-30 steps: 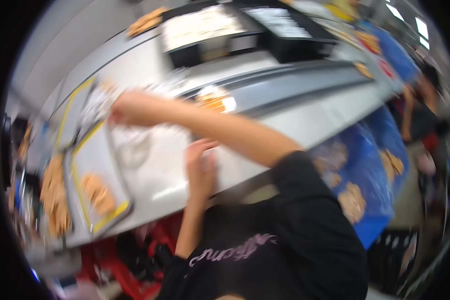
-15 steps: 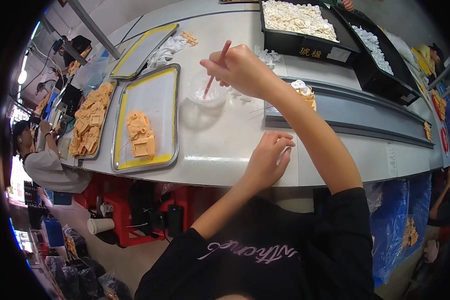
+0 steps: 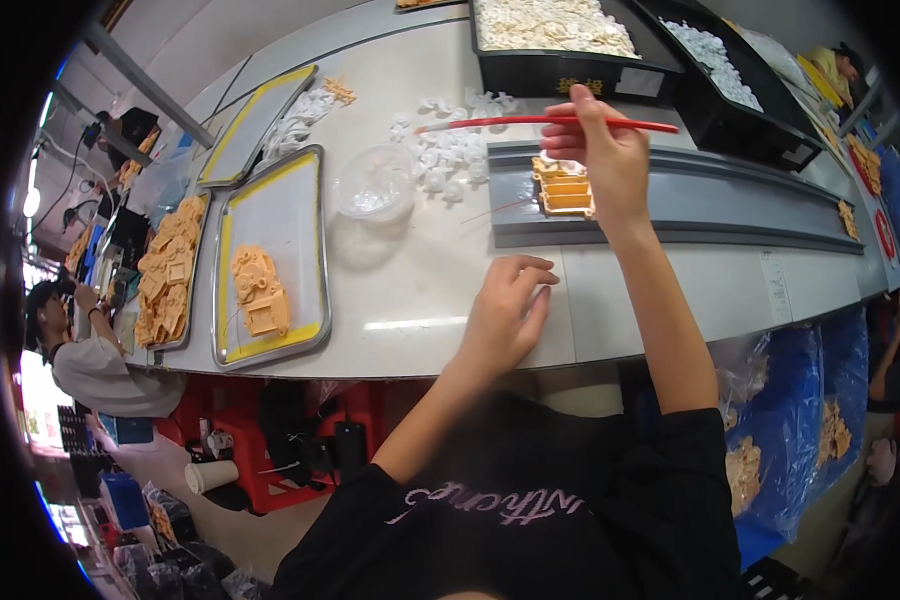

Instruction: Assembling plastic toy waffles by adding cream and small decorative components.

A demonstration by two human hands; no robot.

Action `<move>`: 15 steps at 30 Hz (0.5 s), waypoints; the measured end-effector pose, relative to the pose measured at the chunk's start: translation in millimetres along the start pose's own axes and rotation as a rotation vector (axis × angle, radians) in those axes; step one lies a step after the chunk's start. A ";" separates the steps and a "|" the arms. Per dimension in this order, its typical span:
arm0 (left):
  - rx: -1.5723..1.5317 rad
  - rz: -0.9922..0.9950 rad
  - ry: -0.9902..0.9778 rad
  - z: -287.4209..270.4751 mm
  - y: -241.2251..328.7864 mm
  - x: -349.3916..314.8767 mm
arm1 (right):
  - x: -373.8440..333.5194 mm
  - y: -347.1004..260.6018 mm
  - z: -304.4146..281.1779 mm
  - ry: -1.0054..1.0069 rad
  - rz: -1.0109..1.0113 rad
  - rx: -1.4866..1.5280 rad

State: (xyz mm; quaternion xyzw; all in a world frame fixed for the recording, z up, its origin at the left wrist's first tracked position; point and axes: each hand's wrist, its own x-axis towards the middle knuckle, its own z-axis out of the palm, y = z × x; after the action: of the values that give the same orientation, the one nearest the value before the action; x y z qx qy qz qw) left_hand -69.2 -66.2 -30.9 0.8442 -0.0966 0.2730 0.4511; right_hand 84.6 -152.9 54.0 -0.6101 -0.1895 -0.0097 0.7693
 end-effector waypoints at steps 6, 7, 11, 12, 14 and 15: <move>0.012 -0.010 -0.049 -1.6 1.5 1.5 | -42.1 -14.1 -80.2 0.261 -0.177 -0.184; 0.034 -0.011 -0.049 -1.5 1.4 1.9 | -49.2 -14.5 -88.0 0.277 -0.175 -0.189; 0.043 -0.016 -0.065 0.2 2.9 3.0 | -71.4 -10.7 -101.7 0.238 -0.213 -0.300; 0.035 -0.033 -0.065 1.3 3.2 3.0 | -73.5 -9.9 -99.5 0.185 -0.250 -0.313; 0.041 -0.040 -0.066 1.4 2.5 2.5 | -75.7 -4.7 -99.0 0.084 -0.324 -0.343; 0.045 -0.047 -0.058 1.3 2.5 2.3 | -76.7 -3.9 -99.7 0.088 -0.322 -0.337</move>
State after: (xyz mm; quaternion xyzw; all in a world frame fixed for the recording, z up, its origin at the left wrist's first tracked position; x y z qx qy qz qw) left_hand -67.9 -68.5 -28.5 0.8639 -0.0838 0.2398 0.4350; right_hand 40.3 -264.5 16.0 -0.6909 -0.2463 -0.1903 0.6525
